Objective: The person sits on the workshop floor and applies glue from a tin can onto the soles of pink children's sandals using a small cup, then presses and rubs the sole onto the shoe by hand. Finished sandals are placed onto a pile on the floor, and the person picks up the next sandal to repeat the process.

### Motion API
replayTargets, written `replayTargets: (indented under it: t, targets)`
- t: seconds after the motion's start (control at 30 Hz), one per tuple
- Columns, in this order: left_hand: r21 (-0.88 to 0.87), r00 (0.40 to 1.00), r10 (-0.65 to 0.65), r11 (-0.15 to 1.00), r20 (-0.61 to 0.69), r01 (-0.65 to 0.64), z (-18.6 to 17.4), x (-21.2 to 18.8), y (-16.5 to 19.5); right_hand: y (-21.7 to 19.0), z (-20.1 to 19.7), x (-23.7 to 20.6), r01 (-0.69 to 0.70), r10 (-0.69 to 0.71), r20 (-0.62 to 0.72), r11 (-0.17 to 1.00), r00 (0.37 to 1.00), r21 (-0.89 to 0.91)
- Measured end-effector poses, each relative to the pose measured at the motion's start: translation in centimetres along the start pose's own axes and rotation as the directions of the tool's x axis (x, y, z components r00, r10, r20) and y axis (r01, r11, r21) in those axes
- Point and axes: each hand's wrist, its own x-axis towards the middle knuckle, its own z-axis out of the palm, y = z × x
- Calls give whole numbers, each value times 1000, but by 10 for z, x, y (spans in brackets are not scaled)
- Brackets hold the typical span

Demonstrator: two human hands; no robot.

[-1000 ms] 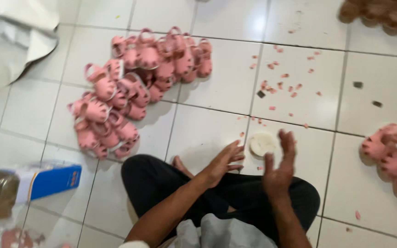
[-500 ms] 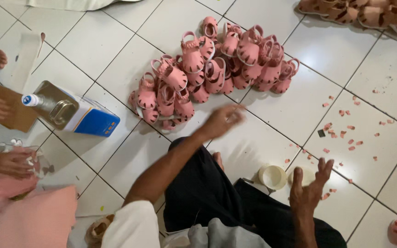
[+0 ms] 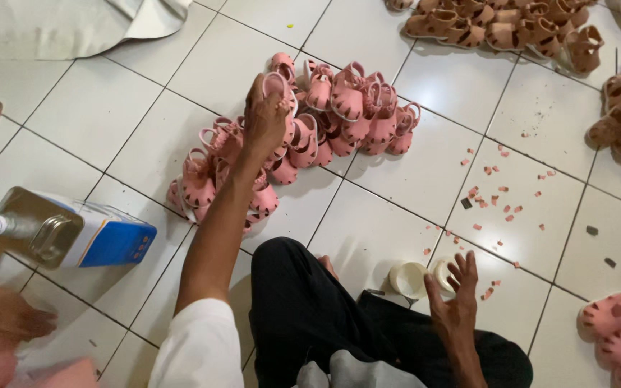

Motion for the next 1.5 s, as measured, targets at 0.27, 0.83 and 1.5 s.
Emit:
replayTargets:
  t: [0.27,0.83,1.5]
  targets:
    - [-591,980,121,807,156,-6,20,-132,156,-56,38,24,-38,-43,142,854,989,519]
    - [-856,854,98,151,510,494,43,-255,234,-39,-25,-24,211,-181,-198,967,963,145]
    - [-616,602,257,-28,756,787,33,-268,219,13,-31,8,352,-323,-171,918,931,183]
